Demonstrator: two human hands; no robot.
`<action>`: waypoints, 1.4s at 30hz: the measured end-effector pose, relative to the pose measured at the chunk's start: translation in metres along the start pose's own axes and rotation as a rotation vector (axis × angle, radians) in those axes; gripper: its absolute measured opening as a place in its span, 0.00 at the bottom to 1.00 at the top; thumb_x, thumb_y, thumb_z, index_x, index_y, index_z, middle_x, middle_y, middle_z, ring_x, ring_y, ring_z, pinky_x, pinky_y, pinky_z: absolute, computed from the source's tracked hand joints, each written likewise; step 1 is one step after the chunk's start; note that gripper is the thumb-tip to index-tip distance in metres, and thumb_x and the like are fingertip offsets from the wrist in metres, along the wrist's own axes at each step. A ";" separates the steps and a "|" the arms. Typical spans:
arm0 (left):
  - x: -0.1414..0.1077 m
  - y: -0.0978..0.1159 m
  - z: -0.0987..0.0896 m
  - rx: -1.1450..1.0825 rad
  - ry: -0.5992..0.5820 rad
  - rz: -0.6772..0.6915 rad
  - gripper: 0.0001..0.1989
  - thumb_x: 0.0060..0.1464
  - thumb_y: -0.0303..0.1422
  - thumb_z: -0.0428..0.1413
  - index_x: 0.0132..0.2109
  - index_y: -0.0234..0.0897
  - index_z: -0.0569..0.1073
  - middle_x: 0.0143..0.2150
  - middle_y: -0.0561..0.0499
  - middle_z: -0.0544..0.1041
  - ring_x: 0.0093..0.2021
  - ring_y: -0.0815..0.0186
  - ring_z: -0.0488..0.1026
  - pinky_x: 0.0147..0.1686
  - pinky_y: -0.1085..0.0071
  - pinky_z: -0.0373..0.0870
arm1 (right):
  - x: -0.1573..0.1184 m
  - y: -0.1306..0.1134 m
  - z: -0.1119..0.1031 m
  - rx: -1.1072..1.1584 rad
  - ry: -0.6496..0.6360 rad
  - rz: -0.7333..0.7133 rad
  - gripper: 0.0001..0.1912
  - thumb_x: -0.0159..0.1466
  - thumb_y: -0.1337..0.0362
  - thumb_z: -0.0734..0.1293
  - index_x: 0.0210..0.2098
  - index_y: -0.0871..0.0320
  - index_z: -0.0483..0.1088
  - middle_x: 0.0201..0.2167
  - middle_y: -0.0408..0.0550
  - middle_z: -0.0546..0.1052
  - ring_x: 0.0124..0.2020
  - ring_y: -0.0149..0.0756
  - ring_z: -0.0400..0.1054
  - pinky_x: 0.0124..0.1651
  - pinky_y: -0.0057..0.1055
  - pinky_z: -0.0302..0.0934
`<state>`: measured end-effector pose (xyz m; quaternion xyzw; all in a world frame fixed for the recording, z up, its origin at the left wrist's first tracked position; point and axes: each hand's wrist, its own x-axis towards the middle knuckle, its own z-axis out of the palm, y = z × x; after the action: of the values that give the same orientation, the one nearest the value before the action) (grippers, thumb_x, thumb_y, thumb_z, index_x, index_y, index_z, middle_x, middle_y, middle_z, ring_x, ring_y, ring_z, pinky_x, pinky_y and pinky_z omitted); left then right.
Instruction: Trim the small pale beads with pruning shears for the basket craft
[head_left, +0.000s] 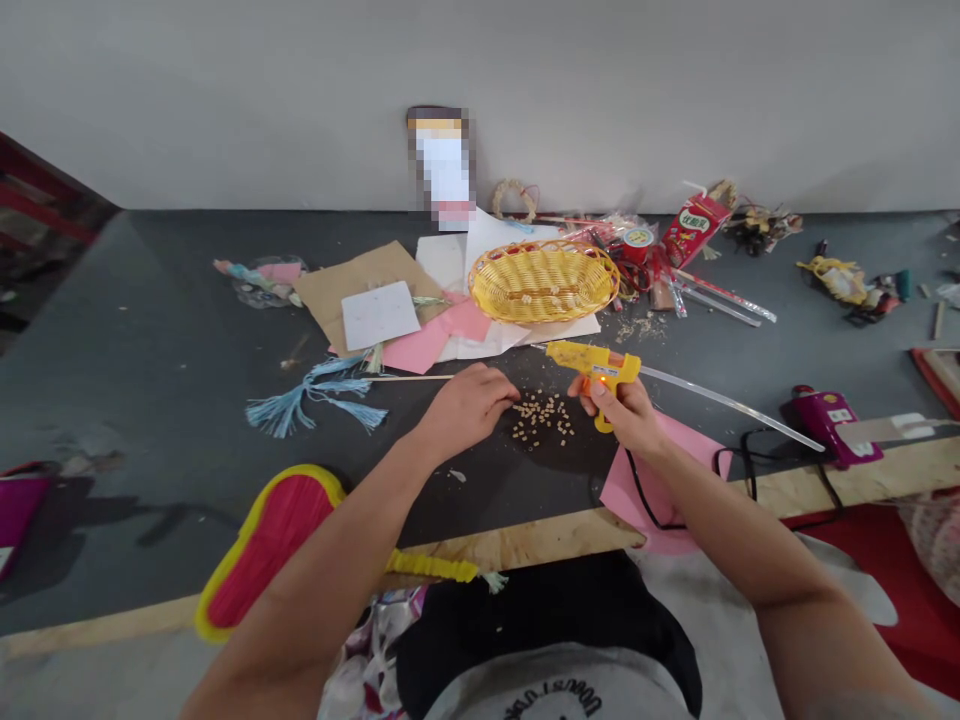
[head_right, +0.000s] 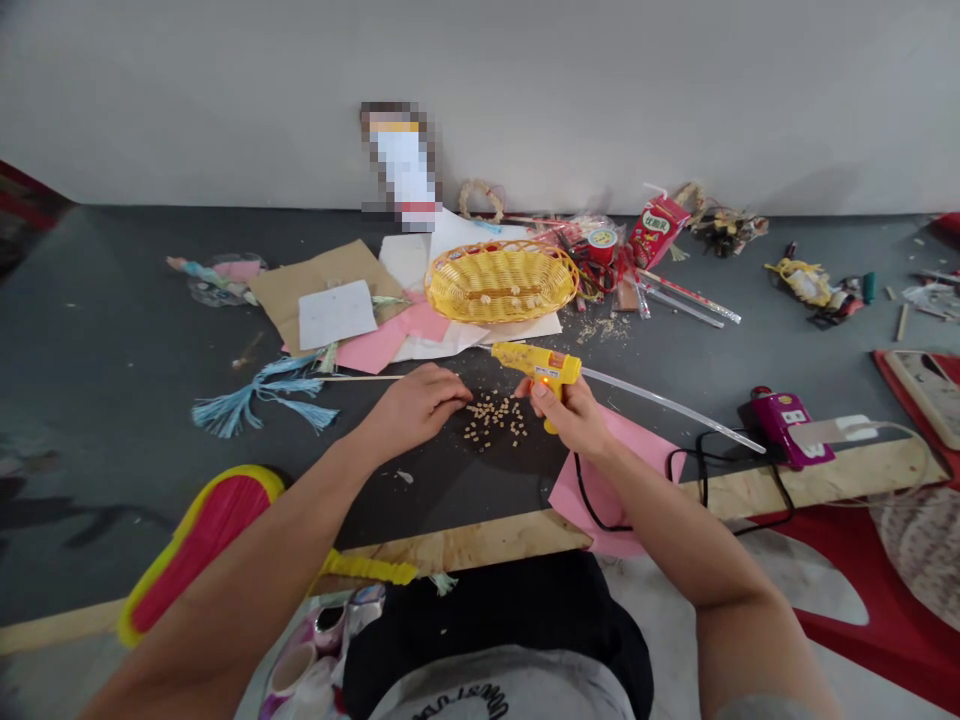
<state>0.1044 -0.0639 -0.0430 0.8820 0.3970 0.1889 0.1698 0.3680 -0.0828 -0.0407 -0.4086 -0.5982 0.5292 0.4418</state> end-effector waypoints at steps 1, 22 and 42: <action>0.000 0.001 -0.001 0.023 -0.029 0.002 0.10 0.65 0.30 0.52 0.41 0.37 0.79 0.39 0.46 0.81 0.42 0.59 0.74 0.46 0.62 0.68 | 0.000 0.000 0.000 0.003 -0.004 -0.003 0.20 0.68 0.44 0.65 0.37 0.55 0.72 0.35 0.47 0.77 0.26 0.29 0.63 0.31 0.32 0.61; 0.002 0.006 0.010 -0.030 0.075 -0.084 0.09 0.61 0.25 0.52 0.42 0.37 0.77 0.40 0.46 0.81 0.44 0.59 0.76 0.48 0.62 0.71 | 0.002 0.009 -0.003 0.016 -0.015 -0.005 0.18 0.69 0.46 0.66 0.38 0.55 0.71 0.33 0.45 0.76 0.27 0.28 0.63 0.30 0.30 0.60; 0.005 0.028 0.017 0.102 -0.035 0.135 0.11 0.66 0.35 0.55 0.50 0.42 0.80 0.49 0.46 0.80 0.51 0.55 0.71 0.50 0.56 0.62 | 0.009 0.005 0.001 0.106 0.080 -0.030 0.23 0.64 0.41 0.69 0.44 0.52 0.65 0.32 0.43 0.76 0.24 0.27 0.61 0.28 0.30 0.59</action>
<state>0.1335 -0.0802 -0.0439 0.9174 0.3428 0.1638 0.1186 0.3650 -0.0739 -0.0453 -0.3965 -0.5574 0.5364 0.4944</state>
